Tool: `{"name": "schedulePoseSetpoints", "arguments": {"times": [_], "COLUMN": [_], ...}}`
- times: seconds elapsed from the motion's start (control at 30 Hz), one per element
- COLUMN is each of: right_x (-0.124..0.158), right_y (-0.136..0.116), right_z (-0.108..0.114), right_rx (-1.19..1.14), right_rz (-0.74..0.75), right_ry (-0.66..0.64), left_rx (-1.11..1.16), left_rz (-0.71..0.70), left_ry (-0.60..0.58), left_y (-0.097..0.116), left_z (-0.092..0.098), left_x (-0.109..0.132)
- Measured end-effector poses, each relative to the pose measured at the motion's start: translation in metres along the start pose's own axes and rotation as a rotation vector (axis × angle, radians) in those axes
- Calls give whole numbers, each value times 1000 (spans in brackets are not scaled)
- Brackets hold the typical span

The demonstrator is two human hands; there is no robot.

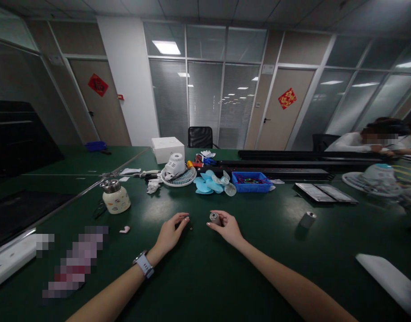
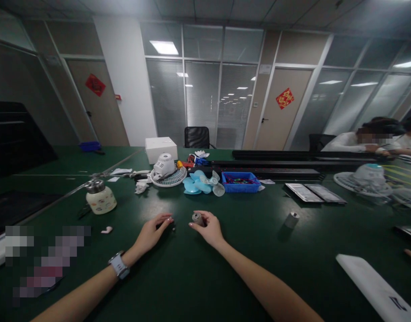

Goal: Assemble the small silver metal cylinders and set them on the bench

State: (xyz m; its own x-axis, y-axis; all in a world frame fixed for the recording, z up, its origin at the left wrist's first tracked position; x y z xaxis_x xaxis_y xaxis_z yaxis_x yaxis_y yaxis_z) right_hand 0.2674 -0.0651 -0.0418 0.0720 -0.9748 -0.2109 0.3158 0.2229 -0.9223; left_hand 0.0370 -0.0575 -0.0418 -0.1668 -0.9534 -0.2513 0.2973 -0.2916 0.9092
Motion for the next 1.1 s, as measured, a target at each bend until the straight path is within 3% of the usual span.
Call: {"name": "schedulePoseSetpoints", "arguments": {"times": [0.2,0.33,0.47,0.6,0.93,1.03,1.1], "right_x": [10,18,20,19,19,20,18], "right_y": [2,-25,-55,-60,-55,-63,-69], "right_z": [7,13,-11,-41,-61,-52,-31], "right_rx": [176,474,827,1004,1101,1084,1045], "right_rz": [41,270,496,573,589,615,620], "right_ry": [40,239,211,104,108,122,157], "left_rx": [-14,1,18,21,-48,-139,-314], "left_rz": [-16,-17,-27,-36,-86,-121,-163], "left_ry": [14,44,52,54,50,33,38], "left_y": [5,8,10,10,8,13,19], "left_z": [1,3,3,2,-2,2,15], "left_x": [1,3,3,3,3,6,12]}}
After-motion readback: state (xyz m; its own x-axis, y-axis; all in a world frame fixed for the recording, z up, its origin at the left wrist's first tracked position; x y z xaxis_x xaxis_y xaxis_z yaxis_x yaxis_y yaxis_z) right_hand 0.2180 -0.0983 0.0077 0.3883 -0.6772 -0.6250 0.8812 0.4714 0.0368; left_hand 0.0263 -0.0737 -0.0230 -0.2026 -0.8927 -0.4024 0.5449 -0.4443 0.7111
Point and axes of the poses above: each hand's wrist, its own x-axis away from the middle knuckle, its own z-axis out of the back of the hand, y = z × x, the point moved 4 cm from there along -x, towards the middle knuckle, and after that the axes turned 12 degrees about x, right-handed, at the moved point
